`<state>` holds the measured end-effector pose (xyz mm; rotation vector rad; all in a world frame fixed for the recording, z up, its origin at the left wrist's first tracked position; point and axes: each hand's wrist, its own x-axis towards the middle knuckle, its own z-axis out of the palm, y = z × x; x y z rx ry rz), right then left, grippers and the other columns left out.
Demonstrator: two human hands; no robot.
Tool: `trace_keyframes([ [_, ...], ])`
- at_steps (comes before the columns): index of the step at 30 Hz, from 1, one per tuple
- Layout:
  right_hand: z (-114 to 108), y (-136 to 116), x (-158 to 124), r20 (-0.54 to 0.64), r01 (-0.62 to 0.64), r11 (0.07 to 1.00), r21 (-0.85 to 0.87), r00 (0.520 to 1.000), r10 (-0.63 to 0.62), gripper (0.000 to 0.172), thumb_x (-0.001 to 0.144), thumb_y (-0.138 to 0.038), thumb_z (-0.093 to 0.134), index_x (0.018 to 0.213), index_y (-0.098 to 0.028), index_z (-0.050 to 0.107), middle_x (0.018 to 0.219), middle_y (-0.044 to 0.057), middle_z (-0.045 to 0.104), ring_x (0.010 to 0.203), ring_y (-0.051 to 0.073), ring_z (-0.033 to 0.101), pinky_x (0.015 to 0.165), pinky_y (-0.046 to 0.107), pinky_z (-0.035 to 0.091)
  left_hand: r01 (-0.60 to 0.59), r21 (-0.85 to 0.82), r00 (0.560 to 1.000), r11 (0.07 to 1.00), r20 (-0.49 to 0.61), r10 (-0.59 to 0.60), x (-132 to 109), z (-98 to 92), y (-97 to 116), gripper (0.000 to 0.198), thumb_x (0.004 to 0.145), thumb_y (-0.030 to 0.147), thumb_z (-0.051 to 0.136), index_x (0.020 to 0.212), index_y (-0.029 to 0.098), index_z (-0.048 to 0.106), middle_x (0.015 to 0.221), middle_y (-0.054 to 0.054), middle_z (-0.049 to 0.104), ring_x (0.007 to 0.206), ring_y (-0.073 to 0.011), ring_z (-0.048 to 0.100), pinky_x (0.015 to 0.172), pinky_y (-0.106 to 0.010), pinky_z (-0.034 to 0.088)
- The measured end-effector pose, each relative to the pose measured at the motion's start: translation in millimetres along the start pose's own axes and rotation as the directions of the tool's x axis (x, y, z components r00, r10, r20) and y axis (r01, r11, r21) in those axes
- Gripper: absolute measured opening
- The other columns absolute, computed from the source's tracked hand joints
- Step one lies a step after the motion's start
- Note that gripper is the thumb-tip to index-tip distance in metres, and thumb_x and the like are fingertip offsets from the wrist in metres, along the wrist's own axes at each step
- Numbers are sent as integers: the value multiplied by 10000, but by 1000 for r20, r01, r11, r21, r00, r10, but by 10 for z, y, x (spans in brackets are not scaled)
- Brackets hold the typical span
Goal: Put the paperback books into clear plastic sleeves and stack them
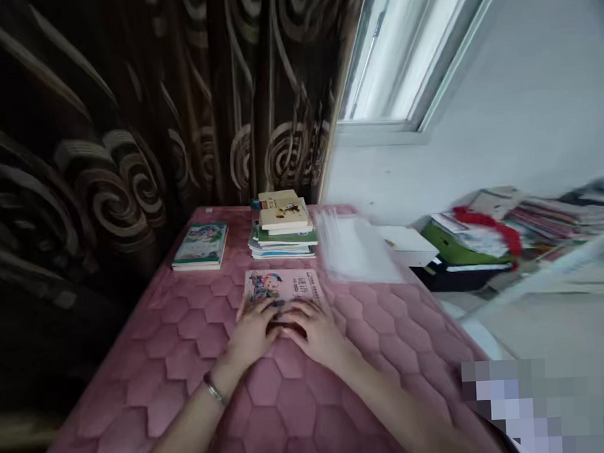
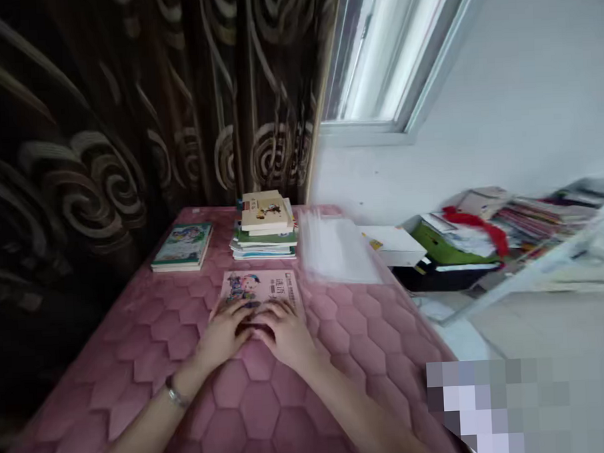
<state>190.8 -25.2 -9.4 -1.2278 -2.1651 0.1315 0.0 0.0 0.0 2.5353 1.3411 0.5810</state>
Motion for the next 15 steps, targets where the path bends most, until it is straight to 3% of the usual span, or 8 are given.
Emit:
trace_keyframes([
  [6,102,-53,55,-30,-73,997,-2,997,73,123,794,-226,708,910,-265,718,1057,35,671,1056,227,569,993,443,425,21,22,1000,1000,-13,-21,0,61,-64,322,854,228,584,1166,296,631,1339,-35,587,1280,-226,493,1162,-508,192],
  [15,107,9,81,-37,-86,996,-3,996,86,72,801,-211,706,838,-269,727,1055,8,701,1031,207,600,964,415,433,-4,6,999,1000,-48,5,-2,28,-84,193,850,249,611,1028,283,677,1323,-28,602,1273,-228,498,1163,-535,136],
])
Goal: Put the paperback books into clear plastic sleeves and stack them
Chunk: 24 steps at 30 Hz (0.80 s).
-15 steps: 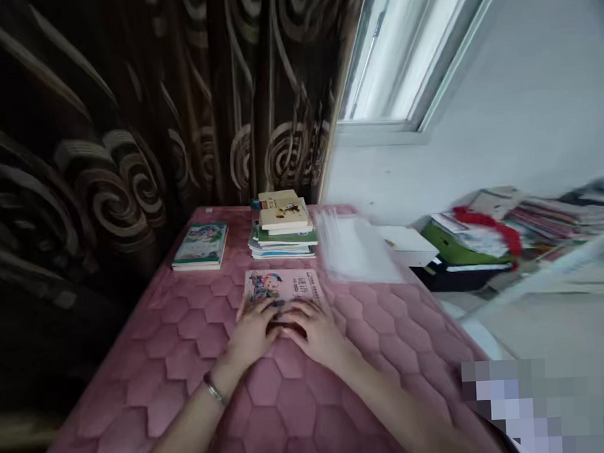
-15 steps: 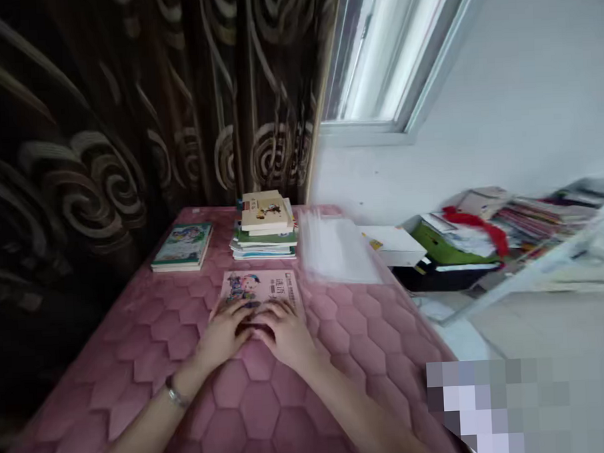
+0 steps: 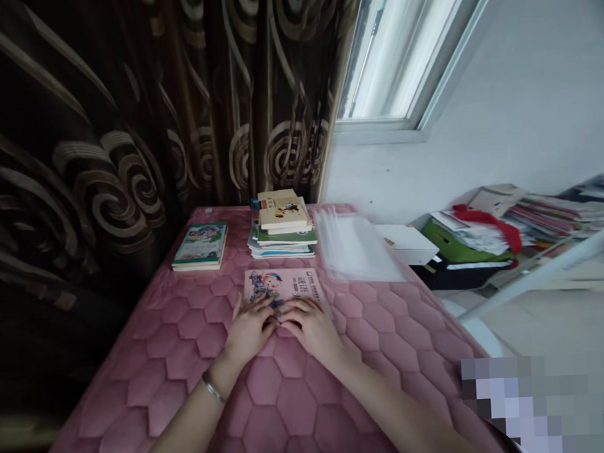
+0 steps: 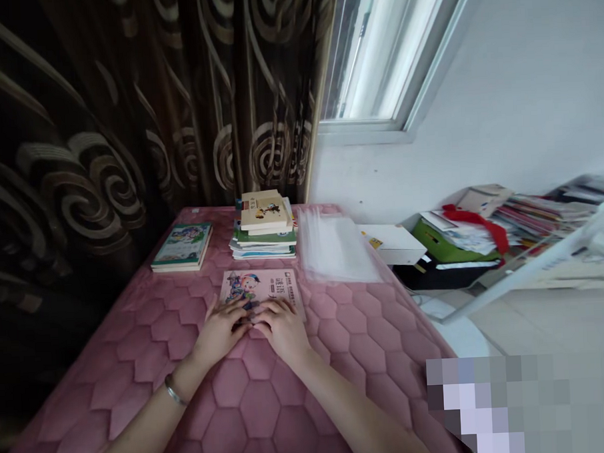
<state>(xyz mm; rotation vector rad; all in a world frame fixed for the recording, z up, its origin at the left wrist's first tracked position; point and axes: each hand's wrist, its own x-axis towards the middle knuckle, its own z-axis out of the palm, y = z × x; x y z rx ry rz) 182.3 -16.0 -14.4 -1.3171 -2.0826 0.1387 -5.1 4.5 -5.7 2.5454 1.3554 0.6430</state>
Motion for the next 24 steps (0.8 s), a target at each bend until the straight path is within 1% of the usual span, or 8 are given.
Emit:
trace_keyframes([
  [5,-107,196,-51,-8,-30,998,50,999,31,49,798,-211,699,788,-250,726,1037,23,722,1080,218,602,946,400,470,37,-56,999,998,7,-37,-32,-90,-161,174,831,267,649,993,310,696,1277,-10,636,1292,-255,477,1117,-607,178],
  [7,-182,309,-92,7,-50,996,75,999,50,55,792,-206,701,806,-250,731,1051,22,722,1085,215,610,957,398,478,22,-140,1000,990,17,-20,-49,-116,-295,166,816,237,660,965,289,710,1260,-20,648,1282,-242,489,1111,-560,257],
  [10,-269,498,-170,33,-71,990,122,997,68,110,800,-206,687,882,-261,737,1072,16,721,1109,214,608,989,413,474,-25,-337,999,941,25,35,-81,-135,-520,119,804,213,655,893,242,728,1238,-49,661,1265,-206,509,1079,-444,380],
  [13,-306,678,-248,44,-71,983,169,997,65,140,821,-234,664,935,-269,737,1103,20,713,1127,222,604,1002,439,474,7,-482,999,876,37,12,-112,-163,-667,120,790,234,659,881,236,738,1198,-53,682,1240,-199,535,1070,-417,408],
  [15,-323,768,-287,50,-67,979,191,997,58,145,828,-255,656,946,-265,740,1111,30,712,1121,230,609,1000,458,476,53,-532,997,845,68,-20,-125,-199,-690,134,772,245,672,887,236,741,1181,-49,691,1222,-205,552,1069,-411,413],
  [17,-347,821,-310,65,-67,977,202,996,55,155,837,-266,646,959,-261,742,1112,35,711,1122,235,609,1002,474,474,105,-548,993,830,107,-55,-132,-244,-671,198,756,240,677,946,243,735,1200,-35,682,1224,-207,551,1081,-400,399],
  [20,-396,845,-320,98,-67,976,209,994,48,187,860,-271,617,1004,-269,736,1130,29,705,1141,232,597,1011,479,468,182,-529,981,829,151,-119,-135,-309,-622,400,739,223,678,1136,268,672,1304,-7,617,1260,-200,520,1118,-386,348],
  [24,-426,865,-325,140,-63,980,190,990,36,223,885,-256,577,1051,-276,724,1161,16,690,1160,228,580,1009,475,469,204,-522,973,828,202,-112,-140,-373,-594,597,759,224,662,1335,281,518,1350,-2,575,1302,-198,475,1137,-396,308],
])
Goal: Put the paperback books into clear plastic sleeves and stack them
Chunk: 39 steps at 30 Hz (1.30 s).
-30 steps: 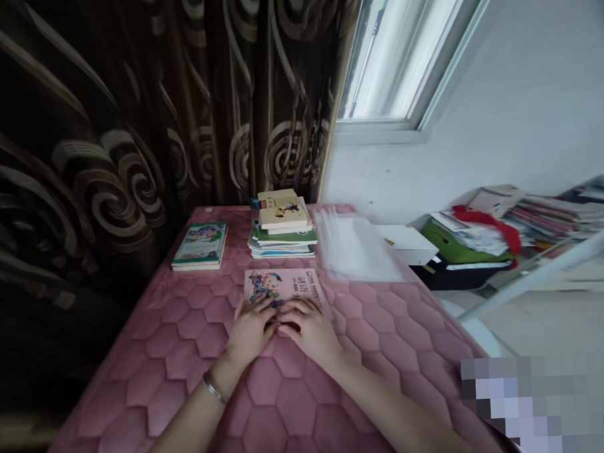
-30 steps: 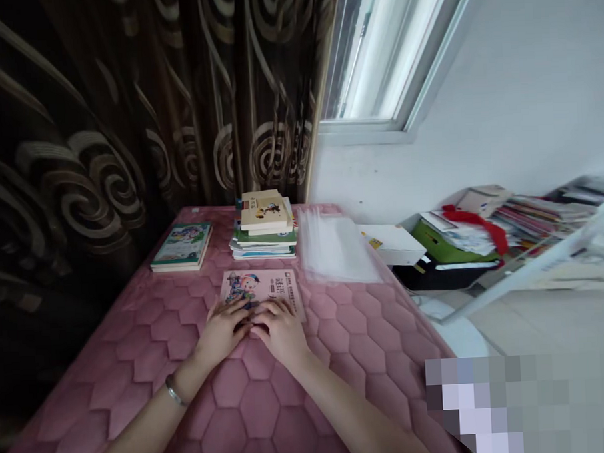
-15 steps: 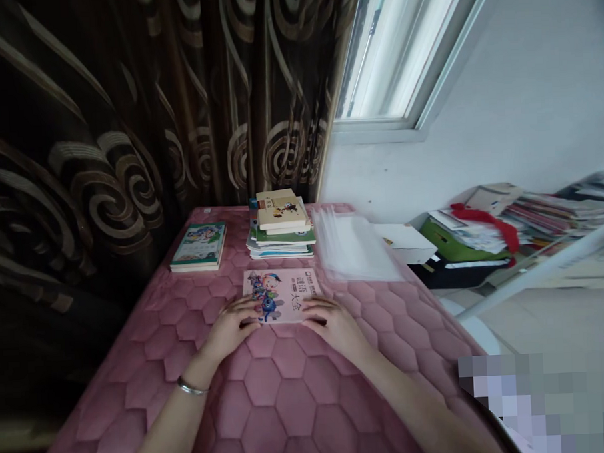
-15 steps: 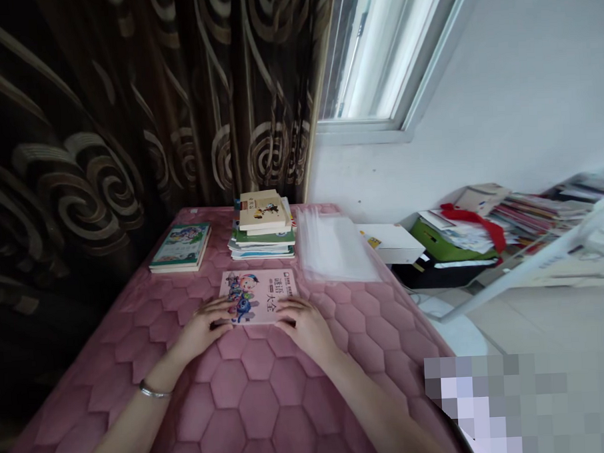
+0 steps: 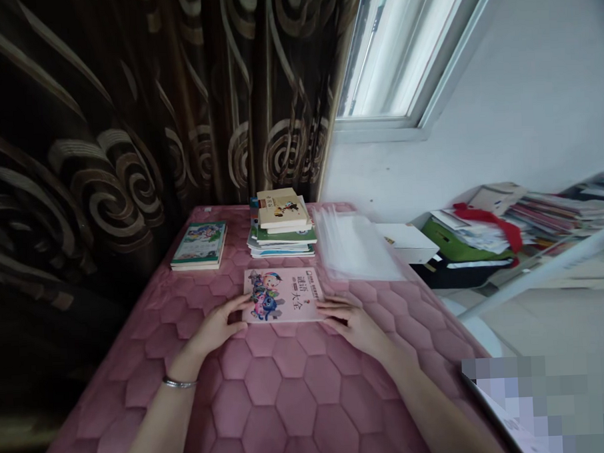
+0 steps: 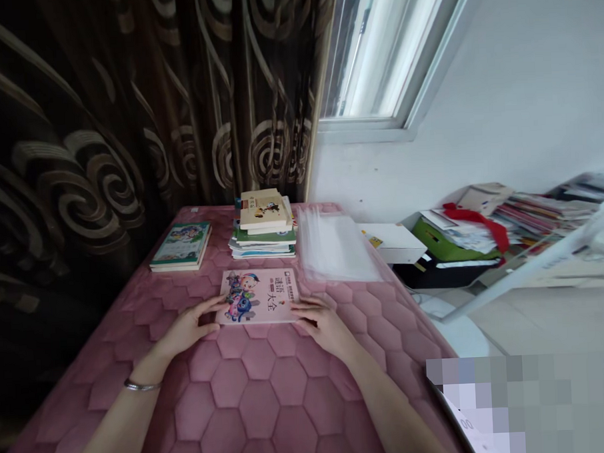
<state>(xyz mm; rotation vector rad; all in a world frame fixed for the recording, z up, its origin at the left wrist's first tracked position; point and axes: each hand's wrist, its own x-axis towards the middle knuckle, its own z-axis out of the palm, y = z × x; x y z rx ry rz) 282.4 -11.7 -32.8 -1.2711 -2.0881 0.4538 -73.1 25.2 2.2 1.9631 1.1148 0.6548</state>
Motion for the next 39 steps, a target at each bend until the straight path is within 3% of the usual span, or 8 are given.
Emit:
trace_keyframes([
  [3,4,52,-12,34,4,1000,-27,999,-3,251,894,-243,554,1087,-283,711,1186,3,677,1187,231,556,1021,482,456,-3,-1,999,1000,35,3,-7,-27,24,641,772,206,642,1382,289,461,1361,1,562,1322,-193,450,1140,-390,297],
  [11,-21,121,-34,91,21,998,-65,996,-15,314,906,-214,519,1157,-319,675,1225,-20,653,1248,241,502,1062,509,408,-45,37,998,998,56,43,-6,-58,41,515,786,184,610,1290,286,573,1448,-5,460,1328,-208,442,1137,-417,303],
  [25,-91,73,-34,141,10,999,-47,990,-3,381,903,-146,477,1196,-322,647,1287,-23,613,1314,220,433,1098,513,360,-48,69,997,996,57,44,-8,-67,-2,561,764,122,594,1304,272,561,1451,-20,463,1328,-202,442,1138,-416,304],
  [33,-89,55,-29,137,-4,1000,-26,991,7,382,897,-132,470,1182,-303,657,1283,-7,619,1292,214,464,1107,494,348,-50,53,997,997,56,47,0,-65,-23,521,776,181,612,1285,282,576,1449,-16,464,1322,-211,449,1137,-439,302],
  [39,-99,31,-34,111,21,1000,-22,994,-18,348,898,-171,477,1154,-305,672,1246,7,646,1279,218,477,1089,488,372,-78,134,997,988,15,77,-24,-23,-23,529,763,144,584,1280,257,577,1401,-26,527,1278,-196,499,1114,-394,355],
])
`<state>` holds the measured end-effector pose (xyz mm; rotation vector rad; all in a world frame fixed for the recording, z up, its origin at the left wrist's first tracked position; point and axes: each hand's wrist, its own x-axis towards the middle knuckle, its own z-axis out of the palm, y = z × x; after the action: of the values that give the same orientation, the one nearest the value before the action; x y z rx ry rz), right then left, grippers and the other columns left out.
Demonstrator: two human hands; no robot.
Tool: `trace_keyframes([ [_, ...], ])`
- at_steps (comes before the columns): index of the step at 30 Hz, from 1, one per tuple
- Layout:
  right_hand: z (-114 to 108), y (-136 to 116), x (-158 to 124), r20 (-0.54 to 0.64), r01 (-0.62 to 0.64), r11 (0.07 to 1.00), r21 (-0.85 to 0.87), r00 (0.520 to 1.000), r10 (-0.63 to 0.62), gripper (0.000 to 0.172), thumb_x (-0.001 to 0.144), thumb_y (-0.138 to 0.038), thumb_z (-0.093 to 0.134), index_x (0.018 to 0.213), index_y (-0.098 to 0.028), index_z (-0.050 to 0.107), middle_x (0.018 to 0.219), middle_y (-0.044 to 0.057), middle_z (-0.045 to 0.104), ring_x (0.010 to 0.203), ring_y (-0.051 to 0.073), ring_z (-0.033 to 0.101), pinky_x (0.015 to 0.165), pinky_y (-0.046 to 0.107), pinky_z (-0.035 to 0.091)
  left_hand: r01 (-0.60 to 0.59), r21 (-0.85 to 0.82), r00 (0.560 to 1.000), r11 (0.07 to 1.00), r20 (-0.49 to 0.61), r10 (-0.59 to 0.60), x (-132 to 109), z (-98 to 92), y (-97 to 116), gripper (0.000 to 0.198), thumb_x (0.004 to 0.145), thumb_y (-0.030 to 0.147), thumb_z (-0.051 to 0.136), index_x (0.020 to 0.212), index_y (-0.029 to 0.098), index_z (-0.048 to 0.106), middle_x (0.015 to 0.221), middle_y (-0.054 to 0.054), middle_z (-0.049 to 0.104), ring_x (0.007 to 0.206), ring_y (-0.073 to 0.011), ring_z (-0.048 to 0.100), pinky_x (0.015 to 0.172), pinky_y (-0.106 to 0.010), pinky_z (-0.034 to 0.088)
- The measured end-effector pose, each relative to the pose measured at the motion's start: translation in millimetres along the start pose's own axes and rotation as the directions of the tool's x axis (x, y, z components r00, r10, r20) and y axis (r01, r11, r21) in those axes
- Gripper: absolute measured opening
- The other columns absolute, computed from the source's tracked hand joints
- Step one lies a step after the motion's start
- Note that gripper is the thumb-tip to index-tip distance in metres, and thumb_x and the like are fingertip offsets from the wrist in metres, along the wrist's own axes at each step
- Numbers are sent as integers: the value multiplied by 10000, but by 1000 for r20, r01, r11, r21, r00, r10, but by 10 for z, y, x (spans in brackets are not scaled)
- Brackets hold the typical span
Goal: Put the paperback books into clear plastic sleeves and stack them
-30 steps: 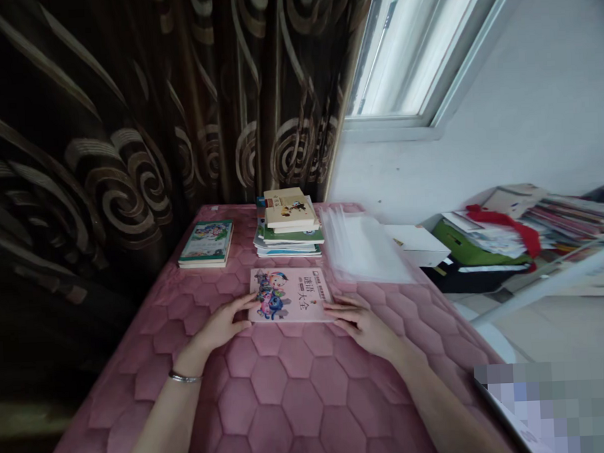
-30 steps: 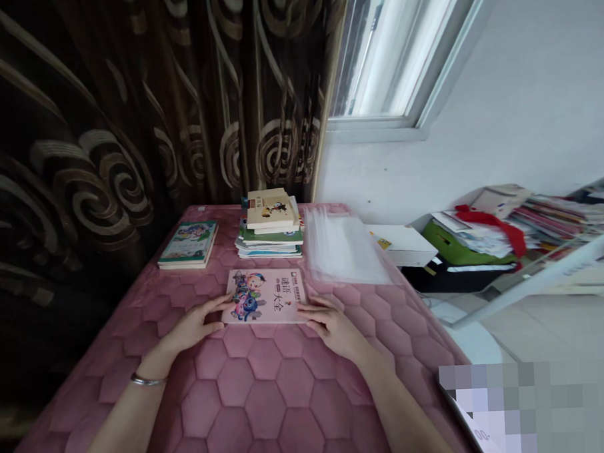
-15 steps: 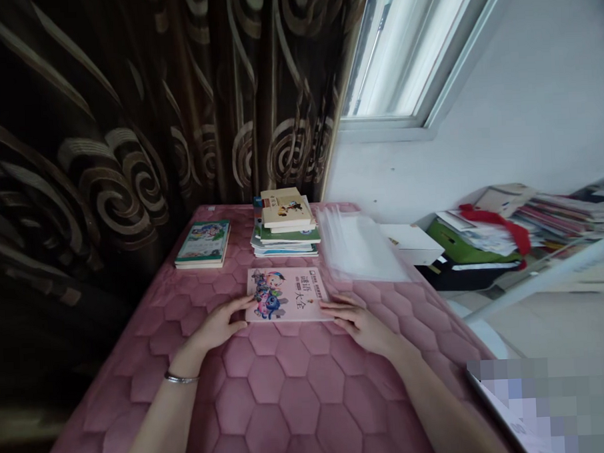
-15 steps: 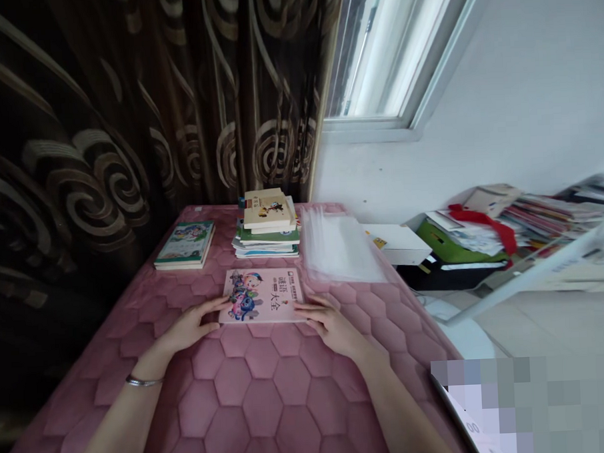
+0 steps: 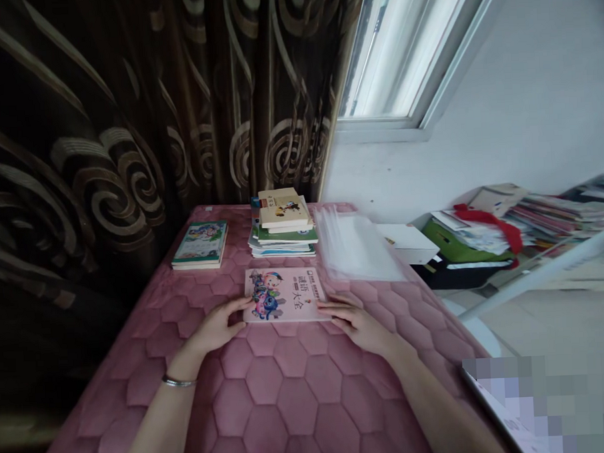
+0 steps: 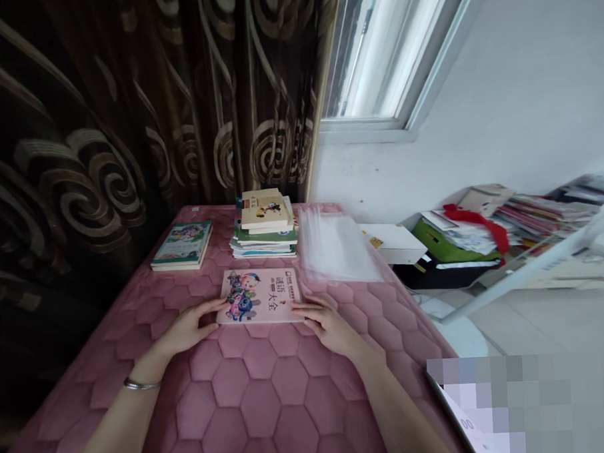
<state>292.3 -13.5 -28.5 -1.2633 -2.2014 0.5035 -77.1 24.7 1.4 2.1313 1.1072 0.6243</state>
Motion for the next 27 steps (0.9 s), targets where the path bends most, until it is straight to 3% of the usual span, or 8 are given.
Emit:
trace_keyframes([
  [4,-89,-78,80,-21,-13,1000,-22,1000,12,312,927,-235,448,1126,-288,682,1200,27,673,1170,216,561,1034,449,429,-53,158,995,986,-80,66,-8,44,71,475,775,199,604,1246,252,597,1319,-34,605,1209,-196,556,1063,-356,418],
  [7,-177,-143,272,-35,-51,991,-125,998,47,338,921,-181,411,1075,-260,702,1105,43,704,1056,219,608,954,419,479,-104,338,985,935,-97,145,20,107,196,367,830,280,587,1195,263,626,1244,-46,644,1166,-207,573,1034,-361,434],
  [13,-189,-216,919,17,25,945,-326,1000,-21,367,879,-88,442,1137,-209,673,1175,82,659,1125,215,570,995,382,443,-59,685,986,726,-73,149,156,354,549,293,811,395,642,1023,194,665,1103,-112,638,1027,-283,600,1083,-564,268],
  [17,-59,-177,1285,83,-53,919,-390,992,93,330,891,-173,518,1188,-239,647,1196,84,655,1140,225,577,991,352,434,-183,746,974,640,50,220,274,434,658,139,868,253,573,954,169,643,994,-94,641,976,-245,599,994,-457,360],
  [20,22,-125,1439,91,-83,917,-391,988,128,304,895,-223,534,1173,-242,656,1193,89,656,1095,230,605,951,337,454,-306,760,944,574,164,287,337,461,652,168,889,116,487,945,164,638,938,-87,649,904,-220,606,904,-402,405],
  [24,38,-71,1515,104,-115,919,-377,981,165,247,867,-198,559,1069,-233,698,1117,76,682,1045,215,623,908,305,462,-403,779,905,481,262,334,349,503,610,221,899,84,434,932,125,649,861,-114,664,808,-215,622,852,-407,430],
  [27,-10,-11,1467,123,-157,921,-357,969,213,182,846,-186,569,935,-217,724,969,67,720,919,208,661,811,286,487,-466,786,869,405,321,377,328,456,539,256,901,78,410,1005,83,644,912,-157,686,847,-238,636,842,-417,441],
])
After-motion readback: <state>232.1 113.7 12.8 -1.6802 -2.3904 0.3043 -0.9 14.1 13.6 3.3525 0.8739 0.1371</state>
